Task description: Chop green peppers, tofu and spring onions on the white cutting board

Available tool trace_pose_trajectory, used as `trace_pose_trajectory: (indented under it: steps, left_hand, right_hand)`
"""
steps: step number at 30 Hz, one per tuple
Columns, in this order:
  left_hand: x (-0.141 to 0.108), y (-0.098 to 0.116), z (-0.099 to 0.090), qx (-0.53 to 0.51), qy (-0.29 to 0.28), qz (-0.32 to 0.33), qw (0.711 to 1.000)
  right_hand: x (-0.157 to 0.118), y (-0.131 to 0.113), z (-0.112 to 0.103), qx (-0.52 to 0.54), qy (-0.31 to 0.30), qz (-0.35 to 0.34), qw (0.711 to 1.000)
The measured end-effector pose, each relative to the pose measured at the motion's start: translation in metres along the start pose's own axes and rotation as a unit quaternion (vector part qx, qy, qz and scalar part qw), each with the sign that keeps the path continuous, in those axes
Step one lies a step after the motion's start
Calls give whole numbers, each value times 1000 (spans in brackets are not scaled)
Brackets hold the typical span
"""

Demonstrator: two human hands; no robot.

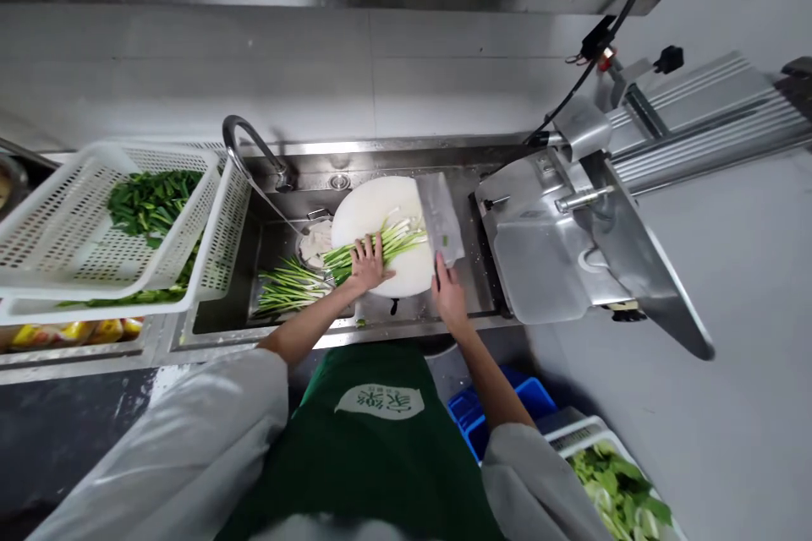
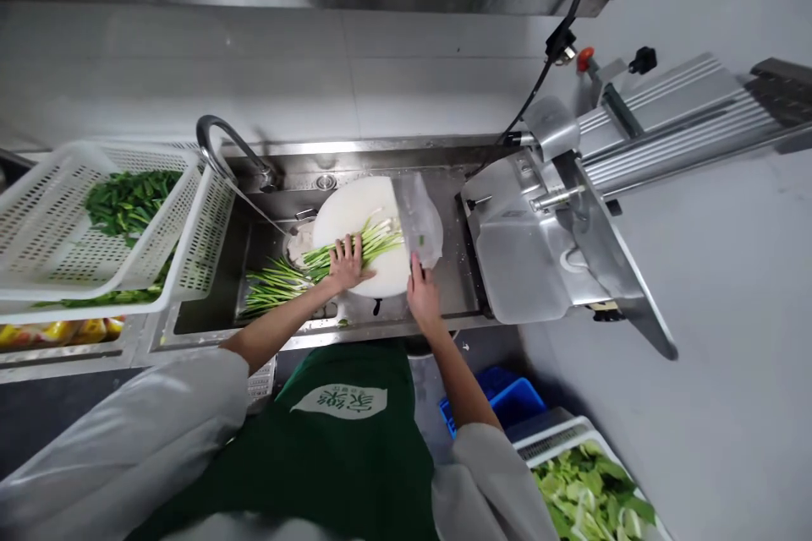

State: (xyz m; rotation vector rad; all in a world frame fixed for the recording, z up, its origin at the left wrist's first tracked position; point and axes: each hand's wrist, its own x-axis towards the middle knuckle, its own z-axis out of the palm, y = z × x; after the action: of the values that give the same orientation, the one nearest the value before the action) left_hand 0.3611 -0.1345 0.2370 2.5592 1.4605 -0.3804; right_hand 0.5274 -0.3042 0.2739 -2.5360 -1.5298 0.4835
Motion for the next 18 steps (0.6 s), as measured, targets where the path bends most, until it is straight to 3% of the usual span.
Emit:
trace_pose_trajectory:
  steps: [3, 5, 8, 11, 16, 18]
  left_hand:
    - [3, -21, 2, 1, -16, 1, 1000]
    - [5, -33, 2, 10, -6, 7, 1000]
    - [5, -39, 6, 21, 40, 48, 998]
    - [1, -37, 11, 15, 62, 88, 994]
    - [0, -39, 14, -12, 66, 96, 993]
    - [0, -40, 15, -25, 67, 94, 993]
  right_hand:
    - [7, -11, 17, -34, -124, -16, 992]
    - [14, -12, 15, -43, -161, -32, 986]
    - [20, -11, 1, -42, -113, -48, 992]
    - [18, -16, -4, -65, -65, -21, 996]
    - [15, -14, -11, -128, -197, -25, 972]
    - [17, -12, -17, -141, -169, -34, 975]
